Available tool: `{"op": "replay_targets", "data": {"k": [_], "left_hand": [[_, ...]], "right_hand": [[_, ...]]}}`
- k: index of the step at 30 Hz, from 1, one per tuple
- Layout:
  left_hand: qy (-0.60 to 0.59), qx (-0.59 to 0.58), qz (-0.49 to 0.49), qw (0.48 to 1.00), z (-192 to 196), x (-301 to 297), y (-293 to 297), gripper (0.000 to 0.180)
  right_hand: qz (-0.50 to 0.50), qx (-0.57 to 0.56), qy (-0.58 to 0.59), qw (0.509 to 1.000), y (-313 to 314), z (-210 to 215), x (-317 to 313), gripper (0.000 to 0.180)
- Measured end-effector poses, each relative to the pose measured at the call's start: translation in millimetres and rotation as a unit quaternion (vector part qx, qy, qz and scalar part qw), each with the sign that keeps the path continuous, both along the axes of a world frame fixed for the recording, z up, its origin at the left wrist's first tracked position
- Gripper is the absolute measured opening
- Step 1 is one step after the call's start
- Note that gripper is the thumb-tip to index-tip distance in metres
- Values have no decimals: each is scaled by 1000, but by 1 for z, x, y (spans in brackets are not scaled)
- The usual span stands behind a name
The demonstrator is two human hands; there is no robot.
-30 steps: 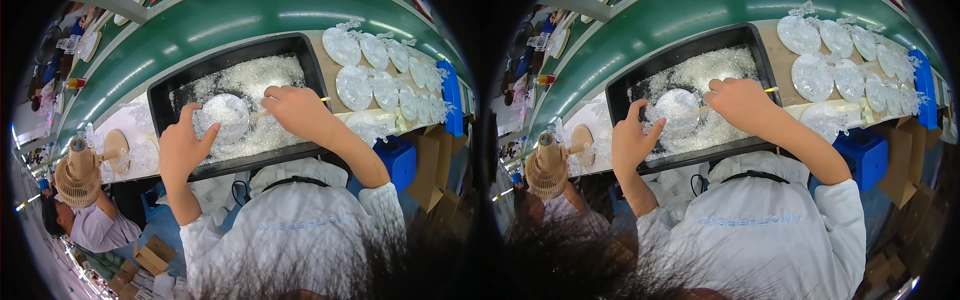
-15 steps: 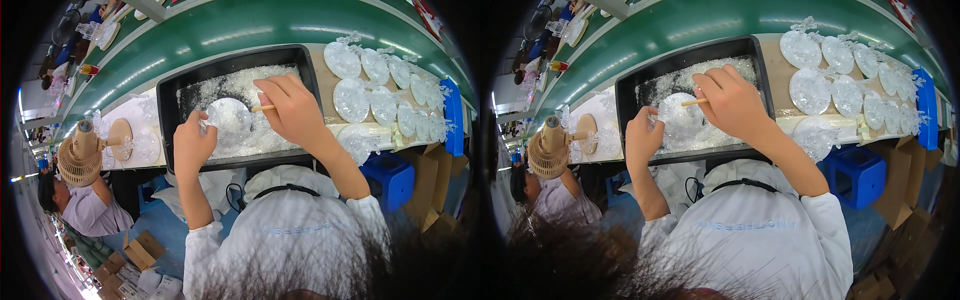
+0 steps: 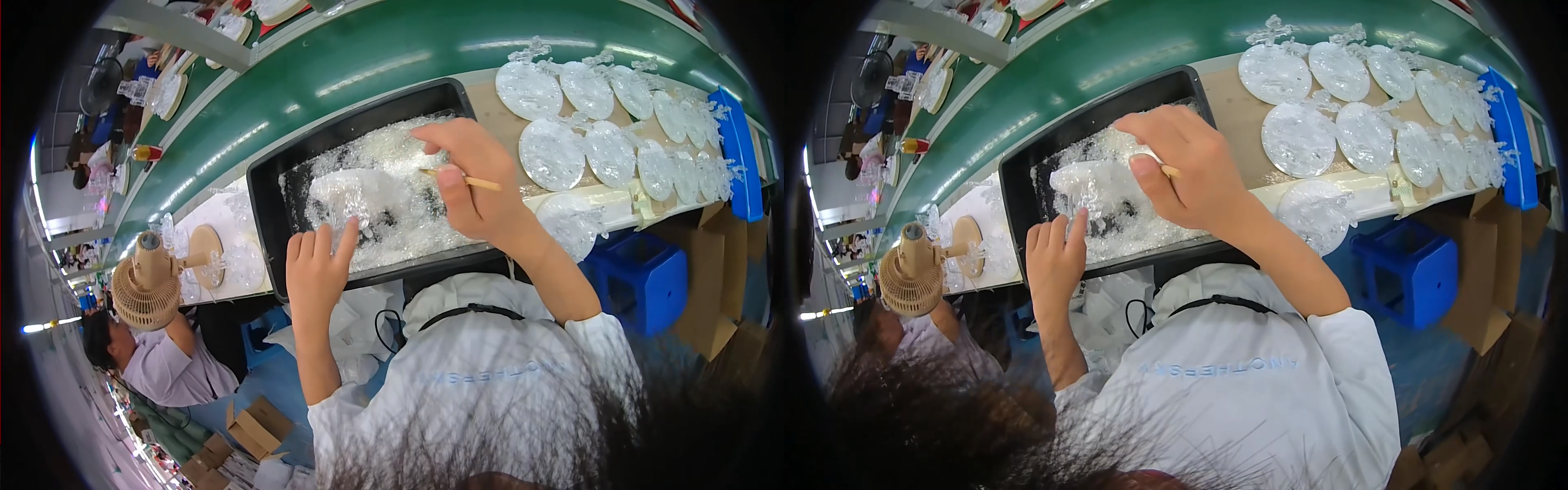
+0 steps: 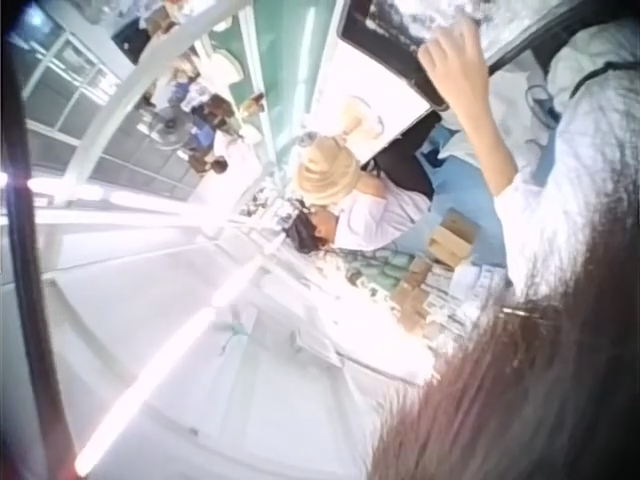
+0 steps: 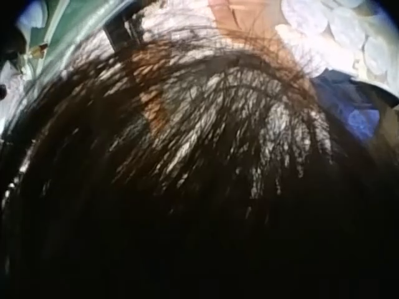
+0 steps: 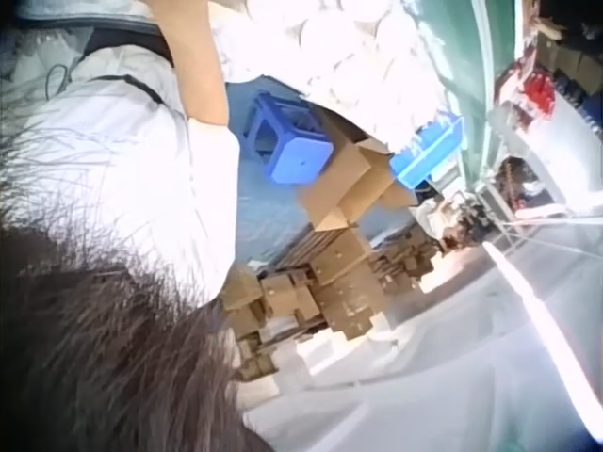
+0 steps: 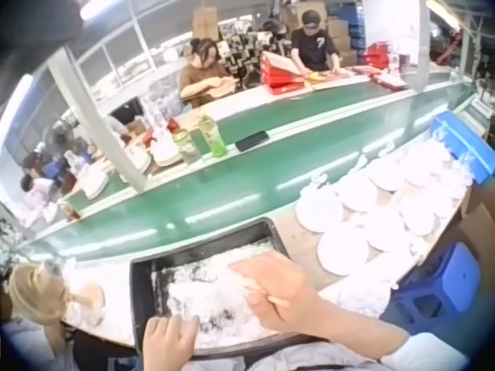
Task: Brushing off debris and inspecting decorative light fixture components on a factory assembly line.
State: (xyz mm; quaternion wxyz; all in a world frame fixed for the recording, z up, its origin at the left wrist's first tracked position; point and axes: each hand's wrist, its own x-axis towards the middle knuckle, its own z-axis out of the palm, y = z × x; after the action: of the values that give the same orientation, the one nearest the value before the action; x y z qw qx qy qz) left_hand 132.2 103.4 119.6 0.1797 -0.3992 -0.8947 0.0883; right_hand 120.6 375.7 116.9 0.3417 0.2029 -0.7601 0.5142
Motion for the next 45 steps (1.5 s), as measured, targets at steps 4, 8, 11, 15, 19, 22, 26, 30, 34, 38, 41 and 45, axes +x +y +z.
{"op": "replay_targets", "data": {"k": [4, 8, 11, 15, 19, 22, 26, 30, 34, 38, 41, 45], "left_hand": [[-79, 71, 79, 991, -13, 11, -4, 43], [-171, 213, 233, 933, -16, 20, -5, 41], [-240, 295, 289, 879, -11, 10, -7, 35], [-213, 296, 289, 885, -20, 5, -14, 27], [-227, 348, 274, 868, -20, 6, -8, 26], [-256, 370, 257, 856, -24, 5, -7, 27], [-400, 556, 175, 707, -34, -1, -9, 30], [-479, 619, 159, 602, -34, -4, -14, 32], [-502, 621, 159, 580, -42, -6, -21, 35], [-506, 630, 164, 566, -41, -6, -17, 35], [-496, 637, 171, 564, -45, -7, -17, 34], [-480, 646, 176, 568, -45, -3, -23, 31]], "right_hand": [[0, -32, -88, 996, 7, -4, 11, 27], [-8, -21, -77, 997, 8, -16, 18, 24], [26, -30, -142, 989, 14, -16, 29, 21], [48, -2, -180, 983, 24, -14, 41, 20], [44, -29, -204, 978, 27, -15, 45, 24], [51, -101, -251, 961, 18, -19, 39, 26], [50, -103, -243, 963, -3, -20, 22, 28], [41, -8, -93, 995, 1, -15, 39, 27], [-56, 80, -69, 993, 42, -14, 61, 21], [-109, 164, -191, 962, 67, -14, 61, 36], [-132, 234, -231, 935, 69, -16, 60, 42], [-216, 284, -152, 922, 50, 3, 85, 37]]}}
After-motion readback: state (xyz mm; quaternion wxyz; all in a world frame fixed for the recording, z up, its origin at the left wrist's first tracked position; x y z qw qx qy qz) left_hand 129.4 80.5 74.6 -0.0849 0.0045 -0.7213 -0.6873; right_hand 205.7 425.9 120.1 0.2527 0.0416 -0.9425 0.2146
